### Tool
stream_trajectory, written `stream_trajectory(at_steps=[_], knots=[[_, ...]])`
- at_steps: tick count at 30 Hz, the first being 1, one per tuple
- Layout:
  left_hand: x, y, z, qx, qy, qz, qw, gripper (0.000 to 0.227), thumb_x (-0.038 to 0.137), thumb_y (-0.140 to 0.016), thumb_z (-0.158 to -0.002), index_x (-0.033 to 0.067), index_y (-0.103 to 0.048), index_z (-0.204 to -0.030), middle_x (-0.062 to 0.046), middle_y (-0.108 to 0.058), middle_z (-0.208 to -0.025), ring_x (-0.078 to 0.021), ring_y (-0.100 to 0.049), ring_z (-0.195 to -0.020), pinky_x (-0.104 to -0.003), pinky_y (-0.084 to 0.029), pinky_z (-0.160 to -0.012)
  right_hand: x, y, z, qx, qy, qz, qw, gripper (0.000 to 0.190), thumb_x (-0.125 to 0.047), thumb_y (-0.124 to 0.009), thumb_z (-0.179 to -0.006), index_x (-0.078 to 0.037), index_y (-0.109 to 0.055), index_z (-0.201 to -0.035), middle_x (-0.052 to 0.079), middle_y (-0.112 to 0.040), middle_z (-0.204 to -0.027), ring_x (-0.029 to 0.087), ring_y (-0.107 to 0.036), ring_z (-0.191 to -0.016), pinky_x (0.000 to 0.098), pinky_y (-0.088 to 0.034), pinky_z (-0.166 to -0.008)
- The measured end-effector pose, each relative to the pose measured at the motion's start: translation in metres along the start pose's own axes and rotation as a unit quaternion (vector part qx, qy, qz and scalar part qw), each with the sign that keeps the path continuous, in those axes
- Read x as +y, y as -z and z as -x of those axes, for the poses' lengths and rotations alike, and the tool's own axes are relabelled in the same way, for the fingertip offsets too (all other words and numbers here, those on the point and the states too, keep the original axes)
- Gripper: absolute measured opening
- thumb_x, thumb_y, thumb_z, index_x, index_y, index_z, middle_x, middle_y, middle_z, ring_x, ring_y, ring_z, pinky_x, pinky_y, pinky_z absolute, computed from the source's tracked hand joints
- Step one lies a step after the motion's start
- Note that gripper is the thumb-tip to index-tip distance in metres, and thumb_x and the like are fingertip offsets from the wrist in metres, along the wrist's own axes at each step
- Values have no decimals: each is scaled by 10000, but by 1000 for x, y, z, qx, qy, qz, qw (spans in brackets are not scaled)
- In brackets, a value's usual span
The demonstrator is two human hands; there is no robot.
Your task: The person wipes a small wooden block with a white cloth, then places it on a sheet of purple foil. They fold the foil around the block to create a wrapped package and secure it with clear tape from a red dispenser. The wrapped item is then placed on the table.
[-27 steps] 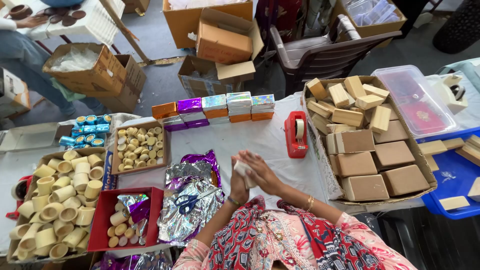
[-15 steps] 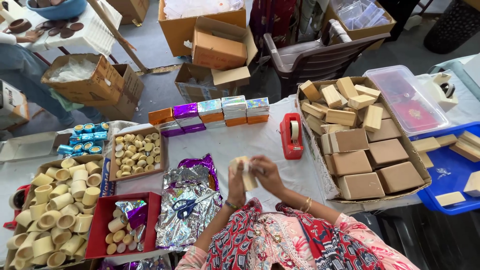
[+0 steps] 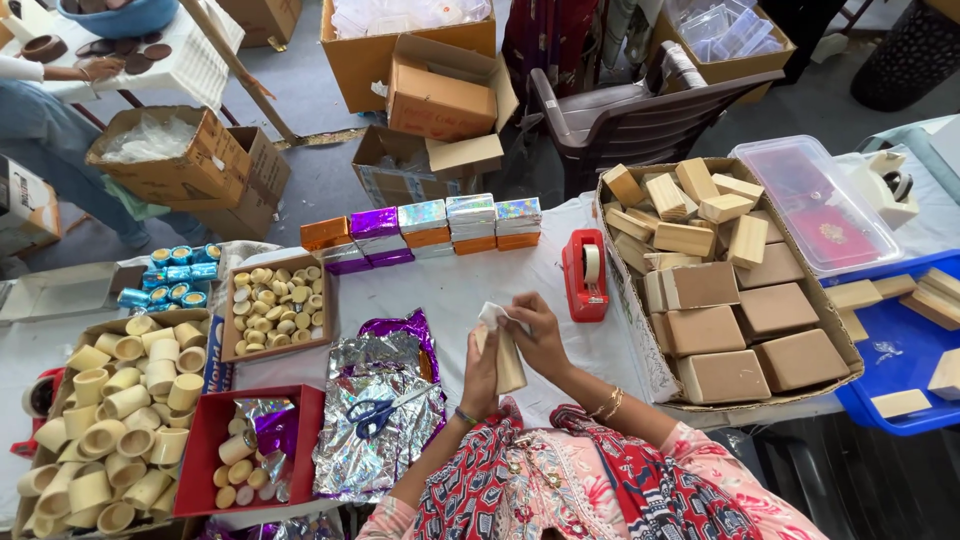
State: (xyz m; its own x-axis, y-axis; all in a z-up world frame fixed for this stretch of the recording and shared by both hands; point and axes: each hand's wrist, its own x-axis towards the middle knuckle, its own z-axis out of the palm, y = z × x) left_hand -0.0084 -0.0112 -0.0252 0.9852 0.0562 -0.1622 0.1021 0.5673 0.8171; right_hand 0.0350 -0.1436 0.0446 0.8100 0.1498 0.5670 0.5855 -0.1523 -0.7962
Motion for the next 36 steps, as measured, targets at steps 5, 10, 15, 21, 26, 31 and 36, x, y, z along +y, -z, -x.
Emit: stream_trajectory(at_steps=[5, 10, 15, 21, 26, 31, 36], knots=[[41, 12, -16, 47, 3, 69, 996, 534, 499, -540, -1044, 5, -576, -1243, -64, -681, -1005, -157, -686, -875, -310, -599, -748, -4, -14, 27, -76, 24, -52, 995, 263, 84, -726, -843, -1, -726, -1092, 111, -655, -1031, 211, -666, -935, 298, -546, -782], [37, 18, -10, 40, 45, 8, 998, 559, 508, -493, -1019, 41, -573, -1317, -67, -691, -1048, -157, -687, -881, -300, -600, -735, 4, -24, 6, -66, -72, -70, 993, 195, 47, -685, -900, -8, -717, -1084, 101, -662, -1063, 201, -687, -934, 299, -577, -767], [68, 24, -8, 62, -11, 70, 996, 562, 509, -407, -1044, 111, -399, -1441, -87, -589, -1122, -182, -645, -984, -305, -612, -761, -16, -39, 28, -124, -15, -35, 992, 186, 21, -737, -897, 7, -701, -1079, 115, -658, -1041, 197, -691, -925, 302, -565, -770], [0, 62, -22, -55, 22, -49, 997, 585, 567, -391, -1024, 106, -436, -1382, -88, -633, -1037, -188, -659, -834, -310, -589, -635, -12, -46, -1, -54, -13, -1, 998, 216, 36, -728, -880, 6, -719, -1094, 112, -659, -1048, 193, -680, -928, 298, -556, -763], [50, 52, -20, 10, 29, 101, 994, 603, 571, -430, -1036, 65, -492, -1356, -86, -614, -1040, -171, -657, -863, -300, -588, -669, -4, -57, 17, -77, -9, -46, 996, 188, 13, -743, -889, -6, -731, -1076, 90, -668, -1016, 177, -677, -910, 289, -553, -751], [30, 71, -18, -1, 43, 98, 994, 658, 614, -396, -1061, 23, -487, -1336, -96, -586, -1052, -169, -659, -903, -316, -613, -720, -10, -57, 12, -137, -6, -62, 989, 190, -15, -800, -869, -20, -782, -1058, 84, -681, -957, 176, -667, -860, 290, -534, -706], [11, 73, -26, -63, 50, -54, 995, 689, 638, -371, -1052, 22, -607, -1249, -108, -647, -950, -167, -673, -772, -304, -595, -633, 1, -49, 4, -34, -51, 31, 998, 162, -12, -778, -865, -16, -742, -1022, 66, -686, -978, 155, -686, -860, 288, -557, -742]])
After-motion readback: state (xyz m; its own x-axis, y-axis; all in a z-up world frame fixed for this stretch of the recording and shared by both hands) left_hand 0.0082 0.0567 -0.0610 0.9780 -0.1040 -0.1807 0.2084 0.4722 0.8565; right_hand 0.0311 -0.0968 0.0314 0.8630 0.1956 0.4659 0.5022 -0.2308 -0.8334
